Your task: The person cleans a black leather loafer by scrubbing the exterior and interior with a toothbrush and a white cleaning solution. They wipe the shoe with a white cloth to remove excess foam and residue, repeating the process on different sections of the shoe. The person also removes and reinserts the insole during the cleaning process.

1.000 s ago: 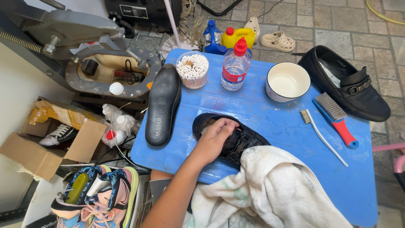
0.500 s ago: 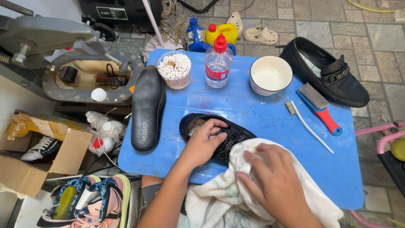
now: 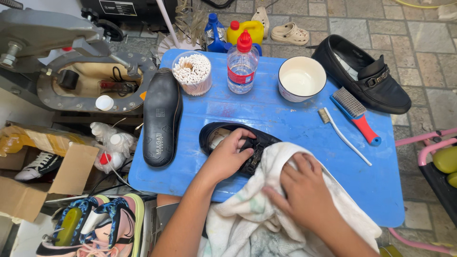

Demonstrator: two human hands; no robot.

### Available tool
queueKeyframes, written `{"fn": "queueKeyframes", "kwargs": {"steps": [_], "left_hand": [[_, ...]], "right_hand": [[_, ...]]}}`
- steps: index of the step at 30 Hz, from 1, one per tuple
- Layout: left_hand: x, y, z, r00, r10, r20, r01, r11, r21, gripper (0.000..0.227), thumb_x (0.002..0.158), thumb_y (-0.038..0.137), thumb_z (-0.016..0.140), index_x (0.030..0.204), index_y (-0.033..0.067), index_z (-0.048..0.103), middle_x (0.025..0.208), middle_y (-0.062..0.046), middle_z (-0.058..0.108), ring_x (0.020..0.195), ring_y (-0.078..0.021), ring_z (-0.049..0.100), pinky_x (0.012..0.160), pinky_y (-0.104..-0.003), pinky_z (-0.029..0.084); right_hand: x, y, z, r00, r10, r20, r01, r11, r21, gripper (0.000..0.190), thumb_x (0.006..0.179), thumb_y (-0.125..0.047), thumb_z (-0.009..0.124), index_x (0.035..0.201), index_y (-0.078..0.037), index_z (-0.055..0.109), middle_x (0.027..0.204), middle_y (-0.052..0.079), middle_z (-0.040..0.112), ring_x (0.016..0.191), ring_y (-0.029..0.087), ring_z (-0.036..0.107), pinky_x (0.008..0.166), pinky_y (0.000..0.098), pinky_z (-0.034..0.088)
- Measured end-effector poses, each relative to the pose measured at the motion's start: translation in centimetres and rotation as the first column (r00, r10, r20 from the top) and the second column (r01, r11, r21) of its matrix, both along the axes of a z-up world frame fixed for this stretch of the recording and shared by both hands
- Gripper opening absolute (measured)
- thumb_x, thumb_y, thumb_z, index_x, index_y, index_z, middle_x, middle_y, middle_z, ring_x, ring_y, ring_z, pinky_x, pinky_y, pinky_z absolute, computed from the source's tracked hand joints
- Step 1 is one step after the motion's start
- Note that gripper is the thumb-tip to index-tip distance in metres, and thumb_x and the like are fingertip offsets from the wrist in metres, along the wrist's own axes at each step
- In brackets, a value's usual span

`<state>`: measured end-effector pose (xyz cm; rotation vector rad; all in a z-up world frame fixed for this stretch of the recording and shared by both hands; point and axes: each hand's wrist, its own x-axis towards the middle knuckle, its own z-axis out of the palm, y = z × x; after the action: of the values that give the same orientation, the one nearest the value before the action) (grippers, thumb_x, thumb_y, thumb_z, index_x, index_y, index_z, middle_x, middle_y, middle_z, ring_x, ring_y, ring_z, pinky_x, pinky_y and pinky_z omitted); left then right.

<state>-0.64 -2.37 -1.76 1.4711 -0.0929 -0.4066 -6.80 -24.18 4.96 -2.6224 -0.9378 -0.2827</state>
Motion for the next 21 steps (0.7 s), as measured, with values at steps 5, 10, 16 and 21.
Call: {"fn": "queueKeyframes", "kwargs": {"steps": [5,10,16,21], "left_hand": [[1.2,0.2,0.0,0.986,-0.06,-0.159,0.067,0.997,0.038,0.035,0.091,-0.006,0.061,0.125,0.0035,0.055,0.092,-0.009,0.073,0.068,-0.01,0.061,0.053,-0.026,0.045],[1.4,0.2,0.7,0.975,-0.094,-0.201,0.116,0.988,0.102,0.032,0.093,-0.001,0.061,0.124,0.0068,0.056,0.086,-0.001,0.071,0.065,-0.0054,0.059,0.047,-0.024,0.044],[1.7,0.4,0.3,0.962,-0.075,-0.262,0.076,0.997,-0.005,0.03,0.097,0.004,0.054,0.128,0.0062,0.057,0.098,-0.002,0.071,0.074,-0.0075,0.065,0.052,-0.025,0.052],[2.0,0.1,-0.1,0.916,-0.05,-0.398,0.002,0.993,-0.12,0.031,0.097,0.002,0.05,0.127,0.0021,0.06,0.1,-0.008,0.072,0.077,-0.0156,0.072,0.058,-0.032,0.062]], "right_hand": [[1.6,-0.7,0.0,0.962,0.258,-0.087,-0.259,0.966,-0.001,0.033,0.073,-0.029,0.068,0.09,-0.001,0.072,0.1,0.014,0.071,0.113,0.036,0.057,0.109,0.0533,0.034],[2.3,-0.2,0.6,0.943,0.252,-0.217,-0.274,0.959,-0.078,0.036,0.08,-0.035,0.069,0.088,0.0,0.072,0.098,0.016,0.071,0.111,0.035,0.057,0.109,0.0515,0.034],[2.3,1.1,0.3,0.983,0.178,0.043,-0.177,0.984,-0.018,0.049,0.084,-0.044,0.068,0.101,0.002,0.071,0.105,0.017,0.071,0.115,0.038,0.055,0.105,0.0527,0.033],[3.0,-0.4,-0.4,0.936,0.309,-0.169,-0.301,0.951,0.074,0.031,0.076,-0.028,0.071,0.099,-0.008,0.076,0.1,0.008,0.074,0.114,0.036,0.056,0.109,0.0534,0.032]]}}
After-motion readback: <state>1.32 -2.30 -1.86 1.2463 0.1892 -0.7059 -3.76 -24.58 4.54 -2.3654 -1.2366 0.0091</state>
